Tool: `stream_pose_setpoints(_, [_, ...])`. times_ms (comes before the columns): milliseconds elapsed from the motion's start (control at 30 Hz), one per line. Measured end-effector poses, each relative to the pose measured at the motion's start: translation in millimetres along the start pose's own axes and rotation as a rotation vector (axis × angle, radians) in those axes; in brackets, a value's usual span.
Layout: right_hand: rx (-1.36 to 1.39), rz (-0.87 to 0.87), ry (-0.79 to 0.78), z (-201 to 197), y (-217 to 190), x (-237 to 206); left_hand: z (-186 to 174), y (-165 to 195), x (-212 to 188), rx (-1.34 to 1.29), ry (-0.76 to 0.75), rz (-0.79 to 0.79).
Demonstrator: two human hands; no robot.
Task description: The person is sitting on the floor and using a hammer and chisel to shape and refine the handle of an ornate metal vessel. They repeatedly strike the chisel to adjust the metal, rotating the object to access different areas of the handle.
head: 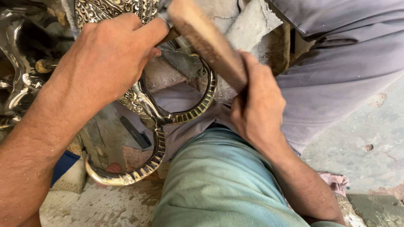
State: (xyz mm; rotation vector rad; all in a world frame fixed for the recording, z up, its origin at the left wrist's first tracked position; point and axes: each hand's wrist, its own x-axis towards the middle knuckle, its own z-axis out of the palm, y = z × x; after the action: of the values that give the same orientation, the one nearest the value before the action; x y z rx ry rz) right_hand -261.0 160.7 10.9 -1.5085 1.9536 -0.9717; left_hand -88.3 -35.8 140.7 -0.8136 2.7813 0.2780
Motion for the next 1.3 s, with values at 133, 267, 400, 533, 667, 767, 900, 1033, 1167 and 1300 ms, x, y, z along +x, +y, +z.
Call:
stream_pose_setpoints(133, [0.287,0.091,-0.012,-3,1,2,1,-2,2,-0.016,-0.04,-0.03])
stream_pose_setpoints(267, [0.187,0.136,-0.018,-6,-7,7,1,-2,-3,-0.041,0.03,0.014])
stream_pose_setpoints(400, [0.025,-0.045,0.004,-14,-6,19,-1,-4,-7,-0.058,0.014,-0.026])
stream_pose_setpoints(533, [0.155,0.063,-0.01,-18,-4,26,-2,-8,-8,-0.108,0.011,-0.035])
stream_pose_setpoints(667, [-0.01,-0.123,0.007,-24,-2,29,-2,-9,-16,-0.132,0.085,-0.022])
stream_pose_setpoints(767, [0.121,-0.044,-0.03,-27,-3,32,0,-13,-17,-0.128,0.121,-0.001])
stream_pose_setpoints(900, [-0.193,-0.074,-0.135,-32,-5,35,5,-19,-22,-0.154,0.122,-0.005])
stream_pose_setpoints(1033, [0.013,-0.072,-0.073,-34,-12,38,9,-24,-29,-0.177,0.136,-0.016])
stream_pose_setpoints(1167, [-0.11,-0.08,-0.117,-44,-18,48,13,-28,-34,-0.233,0.175,-0.044])
stream_pose_setpoints(1300, [-0.198,-0.191,-0.109,-55,-33,58,16,-27,-43,-0.253,0.26,-0.03])
